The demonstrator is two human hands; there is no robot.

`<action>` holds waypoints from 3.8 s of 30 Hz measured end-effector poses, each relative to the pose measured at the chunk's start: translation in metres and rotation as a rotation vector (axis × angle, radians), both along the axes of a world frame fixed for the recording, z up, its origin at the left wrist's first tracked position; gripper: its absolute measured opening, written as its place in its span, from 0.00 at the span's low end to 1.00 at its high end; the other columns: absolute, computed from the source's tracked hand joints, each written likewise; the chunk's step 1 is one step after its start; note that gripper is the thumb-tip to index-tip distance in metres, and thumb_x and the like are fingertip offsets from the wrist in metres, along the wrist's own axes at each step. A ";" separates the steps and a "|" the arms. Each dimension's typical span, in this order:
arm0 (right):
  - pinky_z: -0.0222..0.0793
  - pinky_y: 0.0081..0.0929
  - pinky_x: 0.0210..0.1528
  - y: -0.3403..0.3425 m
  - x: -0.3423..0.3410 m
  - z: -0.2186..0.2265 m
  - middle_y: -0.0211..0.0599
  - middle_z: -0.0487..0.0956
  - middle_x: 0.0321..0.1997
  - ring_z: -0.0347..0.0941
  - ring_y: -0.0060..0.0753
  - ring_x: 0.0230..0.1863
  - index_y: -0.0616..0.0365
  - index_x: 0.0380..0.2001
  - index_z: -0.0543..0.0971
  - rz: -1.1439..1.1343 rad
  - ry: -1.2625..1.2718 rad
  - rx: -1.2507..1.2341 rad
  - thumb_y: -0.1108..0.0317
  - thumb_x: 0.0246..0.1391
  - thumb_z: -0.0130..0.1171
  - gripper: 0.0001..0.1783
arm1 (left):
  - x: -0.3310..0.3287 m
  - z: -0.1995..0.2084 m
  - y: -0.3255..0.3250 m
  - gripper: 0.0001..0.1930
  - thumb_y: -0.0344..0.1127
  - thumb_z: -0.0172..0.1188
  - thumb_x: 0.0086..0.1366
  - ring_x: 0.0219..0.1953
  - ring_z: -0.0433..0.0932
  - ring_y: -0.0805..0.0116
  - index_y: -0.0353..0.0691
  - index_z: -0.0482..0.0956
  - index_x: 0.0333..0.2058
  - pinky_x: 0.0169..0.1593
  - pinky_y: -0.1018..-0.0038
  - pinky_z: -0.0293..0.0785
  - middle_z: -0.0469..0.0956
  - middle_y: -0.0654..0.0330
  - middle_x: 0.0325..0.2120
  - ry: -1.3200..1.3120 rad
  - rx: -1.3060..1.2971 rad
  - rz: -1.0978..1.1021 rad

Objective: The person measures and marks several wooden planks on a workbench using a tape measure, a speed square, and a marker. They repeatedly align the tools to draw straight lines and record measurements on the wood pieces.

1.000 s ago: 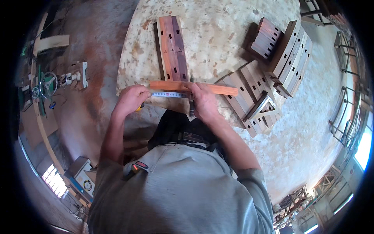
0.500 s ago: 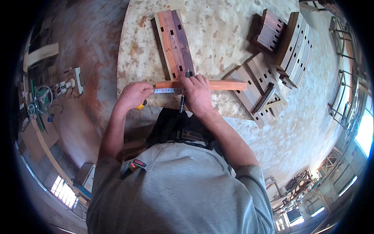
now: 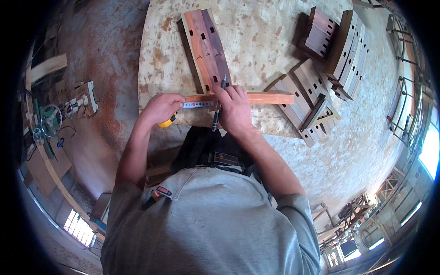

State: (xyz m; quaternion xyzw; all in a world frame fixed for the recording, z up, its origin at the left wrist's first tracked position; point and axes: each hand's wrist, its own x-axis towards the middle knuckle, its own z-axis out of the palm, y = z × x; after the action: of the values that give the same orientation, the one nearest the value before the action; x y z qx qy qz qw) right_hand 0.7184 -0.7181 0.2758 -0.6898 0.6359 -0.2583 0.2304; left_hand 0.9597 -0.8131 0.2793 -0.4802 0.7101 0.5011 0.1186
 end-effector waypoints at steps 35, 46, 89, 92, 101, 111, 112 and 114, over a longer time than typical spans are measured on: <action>0.69 0.26 0.33 -0.024 0.030 -0.003 0.34 0.78 0.25 0.72 0.23 0.28 0.63 0.31 0.81 -0.240 -0.715 0.550 0.66 0.58 0.65 0.10 | -0.013 0.017 -0.010 0.16 0.36 0.50 0.61 0.39 0.81 0.50 0.48 0.85 0.43 0.45 0.58 0.74 0.83 0.50 0.33 -0.144 0.078 -0.039; 0.72 0.31 0.35 -0.023 0.031 -0.003 0.40 0.80 0.26 0.75 0.28 0.29 0.63 0.31 0.82 -0.243 -0.696 0.560 0.66 0.57 0.64 0.09 | -0.010 0.013 -0.008 0.17 0.35 0.48 0.62 0.41 0.80 0.49 0.48 0.85 0.44 0.46 0.58 0.74 0.82 0.49 0.36 -0.133 0.058 -0.054; 0.72 0.32 0.35 -0.025 0.032 -0.003 0.42 0.80 0.26 0.76 0.32 0.28 0.62 0.32 0.83 -0.168 -0.589 0.565 0.62 0.57 0.66 0.13 | -0.006 0.009 -0.003 0.16 0.36 0.49 0.63 0.40 0.81 0.48 0.45 0.85 0.43 0.45 0.57 0.74 0.82 0.48 0.34 -0.085 0.040 -0.032; 0.72 0.31 0.34 -0.024 0.031 -0.004 0.42 0.80 0.26 0.75 0.31 0.28 0.62 0.33 0.82 -0.164 -0.585 0.564 0.62 0.57 0.65 0.12 | -0.007 0.011 -0.003 0.16 0.36 0.49 0.63 0.40 0.80 0.48 0.45 0.85 0.43 0.46 0.57 0.74 0.82 0.48 0.34 -0.096 0.048 -0.027; 0.73 0.31 0.36 -0.026 0.031 0.000 0.42 0.81 0.27 0.76 0.32 0.29 0.62 0.33 0.82 -0.156 -0.591 0.574 0.62 0.58 0.65 0.12 | -0.006 0.009 -0.002 0.15 0.36 0.49 0.63 0.40 0.80 0.48 0.46 0.84 0.43 0.45 0.57 0.74 0.82 0.47 0.35 -0.094 0.059 -0.018; 0.72 0.32 0.36 -0.024 0.031 -0.004 0.44 0.80 0.27 0.76 0.33 0.29 0.63 0.33 0.82 -0.163 -0.614 0.583 0.63 0.57 0.65 0.12 | -0.007 0.009 -0.002 0.16 0.37 0.49 0.63 0.40 0.80 0.48 0.47 0.85 0.43 0.45 0.58 0.74 0.82 0.48 0.35 -0.099 0.064 -0.019; 0.72 0.32 0.36 -0.024 0.031 -0.005 0.44 0.80 0.26 0.75 0.33 0.29 0.63 0.33 0.82 -0.170 -0.624 0.582 0.63 0.57 0.65 0.12 | -0.007 0.009 -0.002 0.16 0.37 0.49 0.62 0.40 0.80 0.48 0.47 0.85 0.43 0.45 0.58 0.74 0.82 0.48 0.35 -0.099 0.062 -0.021; 0.72 0.32 0.36 -0.022 0.032 -0.008 0.44 0.79 0.25 0.75 0.32 0.29 0.62 0.33 0.82 -0.183 -0.644 0.578 0.63 0.57 0.64 0.11 | -0.006 0.010 -0.002 0.16 0.37 0.49 0.62 0.41 0.80 0.48 0.47 0.85 0.43 0.45 0.58 0.74 0.82 0.48 0.35 -0.104 0.066 -0.019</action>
State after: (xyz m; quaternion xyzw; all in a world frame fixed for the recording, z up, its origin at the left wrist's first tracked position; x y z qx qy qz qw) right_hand 0.7509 -0.7399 0.2676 -0.4220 0.6363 -0.2912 0.5764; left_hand 0.9536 -0.8149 0.2891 -0.4946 0.6906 0.4974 0.1762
